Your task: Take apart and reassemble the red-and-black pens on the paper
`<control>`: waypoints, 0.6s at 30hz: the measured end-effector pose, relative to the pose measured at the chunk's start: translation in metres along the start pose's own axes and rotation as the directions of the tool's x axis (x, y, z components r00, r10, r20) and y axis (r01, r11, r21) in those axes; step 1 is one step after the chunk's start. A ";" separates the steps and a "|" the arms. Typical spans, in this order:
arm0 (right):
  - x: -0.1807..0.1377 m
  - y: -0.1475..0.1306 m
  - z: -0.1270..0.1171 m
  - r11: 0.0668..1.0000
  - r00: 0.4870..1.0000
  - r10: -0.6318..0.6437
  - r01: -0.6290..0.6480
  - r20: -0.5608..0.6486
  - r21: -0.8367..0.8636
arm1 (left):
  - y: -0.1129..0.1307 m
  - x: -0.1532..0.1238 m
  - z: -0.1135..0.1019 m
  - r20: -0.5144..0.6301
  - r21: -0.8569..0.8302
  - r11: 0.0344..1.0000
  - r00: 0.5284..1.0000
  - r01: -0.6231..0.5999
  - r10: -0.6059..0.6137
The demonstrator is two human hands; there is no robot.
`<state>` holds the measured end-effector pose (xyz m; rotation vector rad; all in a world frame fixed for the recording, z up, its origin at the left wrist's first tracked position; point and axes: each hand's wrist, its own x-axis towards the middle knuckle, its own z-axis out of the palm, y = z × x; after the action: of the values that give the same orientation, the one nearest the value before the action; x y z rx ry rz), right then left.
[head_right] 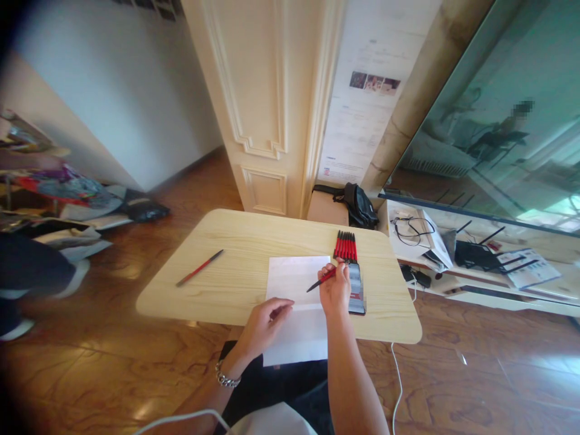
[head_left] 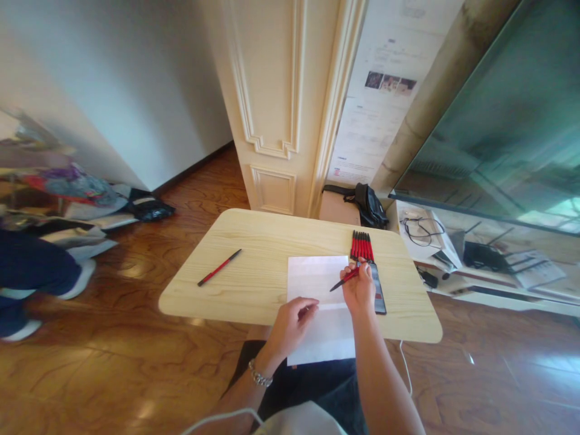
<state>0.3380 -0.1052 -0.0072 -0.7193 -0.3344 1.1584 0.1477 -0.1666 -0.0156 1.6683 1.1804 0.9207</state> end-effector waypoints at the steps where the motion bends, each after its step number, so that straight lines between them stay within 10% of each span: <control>1: -0.004 0.001 0.003 1.000 1.000 -0.020 0.020 0.000 0.006 | 0.003 -0.002 0.008 0.038 -0.063 0.998 0.999 0.023 -0.020; 11: -0.074 0.018 -0.006 0.935 0.997 0.048 -0.022 0.067 -0.353 | 0.002 0.022 0.037 -0.074 -0.684 0.705 0.942 0.191 -0.327; 18: -0.079 -0.010 -0.031 0.564 0.979 0.118 0.071 0.165 -0.823 | 0.010 0.033 0.026 -0.024 -0.369 0.918 0.985 0.149 -0.170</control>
<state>0.3331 -0.1903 -0.0137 -1.4437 -1.1078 1.0672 0.1835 -0.1433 -0.0122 1.2364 1.0854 1.0178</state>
